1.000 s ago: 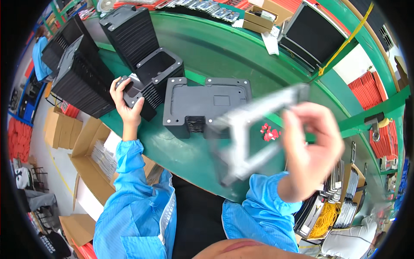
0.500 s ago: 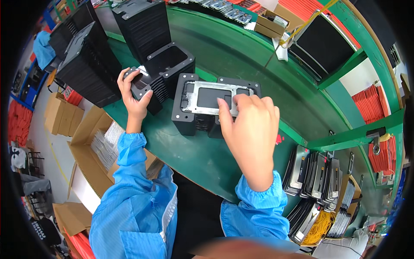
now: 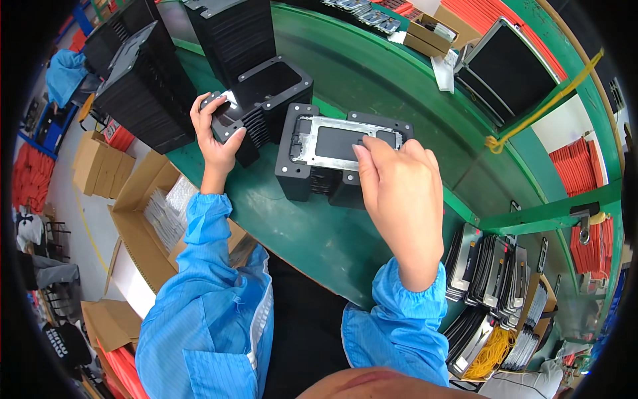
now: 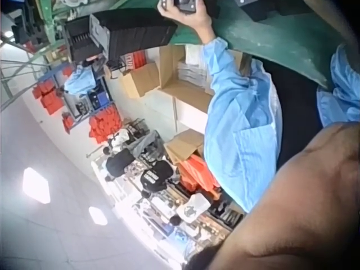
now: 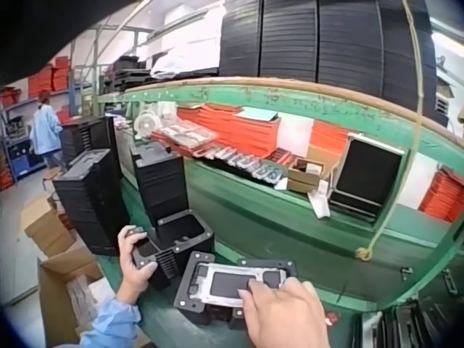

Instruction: Assembling various components of an electronic device on a factory production line, using both hands and specialized tools.

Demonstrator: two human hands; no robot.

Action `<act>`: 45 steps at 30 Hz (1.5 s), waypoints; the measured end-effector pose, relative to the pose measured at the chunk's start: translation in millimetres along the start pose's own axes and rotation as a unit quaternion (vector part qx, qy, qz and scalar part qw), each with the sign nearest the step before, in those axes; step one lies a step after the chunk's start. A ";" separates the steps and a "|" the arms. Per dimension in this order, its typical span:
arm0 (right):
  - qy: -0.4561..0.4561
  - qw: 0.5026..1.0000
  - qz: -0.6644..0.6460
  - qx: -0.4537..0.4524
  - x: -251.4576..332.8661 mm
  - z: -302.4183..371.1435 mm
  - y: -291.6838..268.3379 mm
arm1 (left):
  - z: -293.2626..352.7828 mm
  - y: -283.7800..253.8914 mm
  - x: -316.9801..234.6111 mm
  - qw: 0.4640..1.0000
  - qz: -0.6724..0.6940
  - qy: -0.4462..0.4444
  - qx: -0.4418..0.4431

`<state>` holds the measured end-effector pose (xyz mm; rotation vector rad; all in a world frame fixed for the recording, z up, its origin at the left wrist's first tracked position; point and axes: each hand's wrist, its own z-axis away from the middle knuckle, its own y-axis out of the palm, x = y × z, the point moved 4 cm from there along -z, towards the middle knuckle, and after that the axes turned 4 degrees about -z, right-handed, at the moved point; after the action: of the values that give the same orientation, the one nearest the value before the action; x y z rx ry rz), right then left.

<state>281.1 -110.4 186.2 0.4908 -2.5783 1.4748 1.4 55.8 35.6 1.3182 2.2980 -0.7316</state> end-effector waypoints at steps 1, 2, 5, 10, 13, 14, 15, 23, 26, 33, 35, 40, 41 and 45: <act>-0.010 1.000 -0.006 -0.005 -1.9 -0.7 -0.3 | -0.6 0.6 -1.2 1.000 0.002 -0.004 -0.002; -0.020 1.000 -0.011 -0.011 -3.8 -1.4 -1.1 | -1.2 -0.1 -0.8 1.000 0.002 -0.002 0.001; -0.020 0.998 -0.059 -0.020 -14.5 -5.1 -2.9 | -3.3 -2.1 1.6 1.000 -0.001 0.021 0.020; 0.009 0.991 -0.081 -0.109 -49.0 8.8 -34.7 | 9.0 0.8 -18.9 1.000 -0.013 0.008 0.011; 0.116 0.983 -0.064 -0.131 -84.6 34.6 -56.0 | 40.6 0.5 -30.8 0.989 0.011 -0.147 0.025; 0.122 0.982 -0.055 -0.132 -95.8 45.4 -61.2 | 56.5 -3.8 -35.0 0.988 0.020 -0.148 0.031; 0.138 0.984 -0.008 -0.108 -107.8 59.0 -62.8 | 75.4 -7.5 -39.9 0.984 -0.084 -0.111 0.107; 0.310 0.922 0.233 -0.016 -125.2 248.6 -27.7 | 88.0 -47.1 -89.1 0.863 -0.105 -0.193 0.455; 0.303 0.926 0.209 -0.083 -107.9 261.8 -29.8 | 92.9 -17.5 -128.6 0.909 0.093 -0.093 0.395; 0.221 0.947 -0.090 -0.214 -31.4 228.9 -23.0 | 128.7 51.5 -238.7 0.741 0.379 -0.092 0.547; 0.127 0.952 -0.234 -0.147 0.2 210.4 -18.0 | 141.4 62.5 -258.7 0.726 0.500 -0.085 0.464; 0.234 0.849 -0.444 -0.166 -0.2 203.7 3.3 | 178.1 63.6 -241.6 0.624 0.550 -0.245 0.499; 0.241 0.847 -0.440 -0.175 -4.0 202.1 3.7 | 178.1 62.2 -238.5 0.617 0.550 -0.243 0.507; 0.306 0.712 -0.597 -0.206 -16.9 200.1 11.8 | 168.5 54.4 -231.4 0.779 0.347 0.018 0.522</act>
<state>302.3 -272.6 69.2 1.0587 -1.3549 0.4182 172.9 -179.3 20.7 2.4063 1.0894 -1.7651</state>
